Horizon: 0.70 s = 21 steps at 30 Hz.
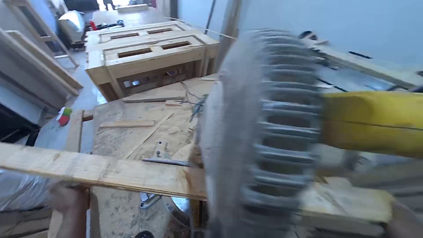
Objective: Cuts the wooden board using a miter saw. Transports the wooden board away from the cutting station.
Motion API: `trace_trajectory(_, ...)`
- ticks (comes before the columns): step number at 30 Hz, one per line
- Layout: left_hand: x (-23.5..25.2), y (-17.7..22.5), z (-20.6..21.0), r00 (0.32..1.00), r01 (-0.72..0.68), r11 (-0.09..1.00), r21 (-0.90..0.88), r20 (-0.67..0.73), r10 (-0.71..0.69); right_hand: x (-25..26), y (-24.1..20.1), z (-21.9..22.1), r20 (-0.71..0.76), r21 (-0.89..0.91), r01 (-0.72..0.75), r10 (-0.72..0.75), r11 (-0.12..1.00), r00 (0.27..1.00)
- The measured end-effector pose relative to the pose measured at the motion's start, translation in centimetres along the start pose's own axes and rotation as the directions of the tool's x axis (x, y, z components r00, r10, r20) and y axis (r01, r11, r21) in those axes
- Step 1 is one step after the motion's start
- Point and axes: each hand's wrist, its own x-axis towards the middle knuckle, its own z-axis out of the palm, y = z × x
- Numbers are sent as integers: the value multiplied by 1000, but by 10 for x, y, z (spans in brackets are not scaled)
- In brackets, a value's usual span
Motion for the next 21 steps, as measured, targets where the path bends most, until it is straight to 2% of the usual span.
trace_trajectory(1,-19,9,0,1000,9,995,-99,27,-6,-5,-9,3,-30,16,2,-2,1000,1000)
trace_trajectory(2,-40,21,3,998,47,978,-204,43,-39,10,5,7,-65,13,81,-80,997,995)
trace_trajectory(4,-85,58,16,978,198,908,-369,135,-159,69,66,10,-91,-86,202,-210,976,973)
trace_trajectory(5,-100,72,24,962,258,865,-431,196,-189,89,87,11,-84,-118,176,-186,977,979)
trace_trajectory(7,-120,91,28,955,234,805,-545,285,-84,92,90,13,-77,-96,95,-102,991,992)
trace_trajectory(9,-153,133,28,983,112,830,-547,182,-12,83,85,22,-152,33,65,-60,997,987)
trace_trajectory(11,-196,213,20,955,294,813,-503,124,-269,70,80,31,-247,303,76,2,950,969)
trace_trajectory(12,-196,218,23,940,329,812,-482,88,-328,65,75,37,-302,456,108,39,883,953)
trace_trajectory(13,-181,192,28,954,292,837,-463,81,-289,61,71,42,-344,573,161,57,804,937)
trace_trajectory(14,-156,150,37,972,233,852,-469,76,-224,58,67,45,-380,640,225,48,735,924)
trace_trajectory(15,-134,118,44,975,218,836,-504,76,-208,55,62,47,-412,660,288,14,694,911)
trace_trajectory(16,-120,102,50,971,233,806,-545,80,-227,47,52,48,-414,672,326,-29,665,910)
trace_trajectory(18,-106,90,57,964,259,765,-589,105,-245,35,41,50,-418,653,335,-46,680,907)
trace_trajectory(21,-108,95,58,956,289,732,-616,146,-255,11,7,48,-413,639,233,71,733,908)
